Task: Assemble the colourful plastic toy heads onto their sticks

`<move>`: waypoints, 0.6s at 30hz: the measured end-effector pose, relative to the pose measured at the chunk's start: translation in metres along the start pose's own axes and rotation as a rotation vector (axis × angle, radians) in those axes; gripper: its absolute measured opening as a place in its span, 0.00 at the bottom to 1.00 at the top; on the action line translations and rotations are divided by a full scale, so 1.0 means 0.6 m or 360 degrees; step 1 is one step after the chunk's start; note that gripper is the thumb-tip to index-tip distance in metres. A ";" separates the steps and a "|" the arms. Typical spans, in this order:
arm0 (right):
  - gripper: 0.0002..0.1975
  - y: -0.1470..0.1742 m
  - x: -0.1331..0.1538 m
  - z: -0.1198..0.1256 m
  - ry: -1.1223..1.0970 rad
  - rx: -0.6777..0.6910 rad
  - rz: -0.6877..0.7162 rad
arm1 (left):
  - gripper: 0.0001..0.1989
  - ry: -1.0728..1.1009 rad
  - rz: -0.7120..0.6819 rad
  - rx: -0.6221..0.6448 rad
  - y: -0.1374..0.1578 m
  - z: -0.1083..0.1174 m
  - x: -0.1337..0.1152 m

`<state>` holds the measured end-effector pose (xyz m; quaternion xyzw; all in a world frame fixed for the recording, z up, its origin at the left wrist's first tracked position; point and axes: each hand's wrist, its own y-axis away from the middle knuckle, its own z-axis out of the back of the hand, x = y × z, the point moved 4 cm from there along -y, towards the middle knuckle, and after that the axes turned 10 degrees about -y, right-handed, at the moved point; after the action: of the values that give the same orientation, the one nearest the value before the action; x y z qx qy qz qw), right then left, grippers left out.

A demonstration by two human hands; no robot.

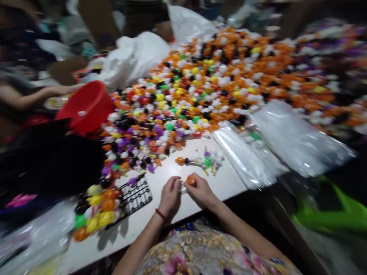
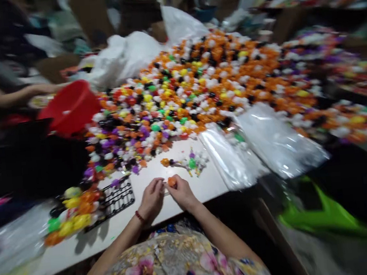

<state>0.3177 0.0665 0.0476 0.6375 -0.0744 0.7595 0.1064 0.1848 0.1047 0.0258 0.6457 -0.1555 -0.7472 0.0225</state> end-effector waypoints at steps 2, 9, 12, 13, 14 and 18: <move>0.08 0.029 -0.001 0.024 -0.0035 -0.0052 -0.0036 | 0.19 0.0000 0.0025 -0.0016 -0.004 0.003 0.001; 0.14 0.185 -0.060 0.200 -0.0362 -0.0740 -0.0419 | 0.23 -0.0090 0.0050 -0.0033 -0.010 0.017 -0.003; 0.14 0.242 -0.121 0.264 -0.0634 -0.1211 -0.0689 | 0.21 -0.0153 0.0040 -0.0076 -0.009 0.024 0.000; 0.13 0.256 -0.141 0.277 -0.0747 -0.1348 -0.0760 | 0.21 -0.0182 0.0037 -0.0074 -0.010 0.026 0.001; 0.11 0.266 -0.161 0.285 -0.0847 -0.1458 -0.0822 | 0.21 -0.0216 0.0022 -0.0070 -0.012 0.027 0.002; 0.07 0.279 -0.227 0.293 -0.1110 -0.1644 -0.1001 | 0.20 -0.0339 -0.0133 -0.0052 -0.017 0.029 -0.003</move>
<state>0.4644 -0.1480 -0.0515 0.7032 -0.2678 0.3109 0.5807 0.1696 0.1182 0.0268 0.5680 -0.1178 -0.8144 -0.0148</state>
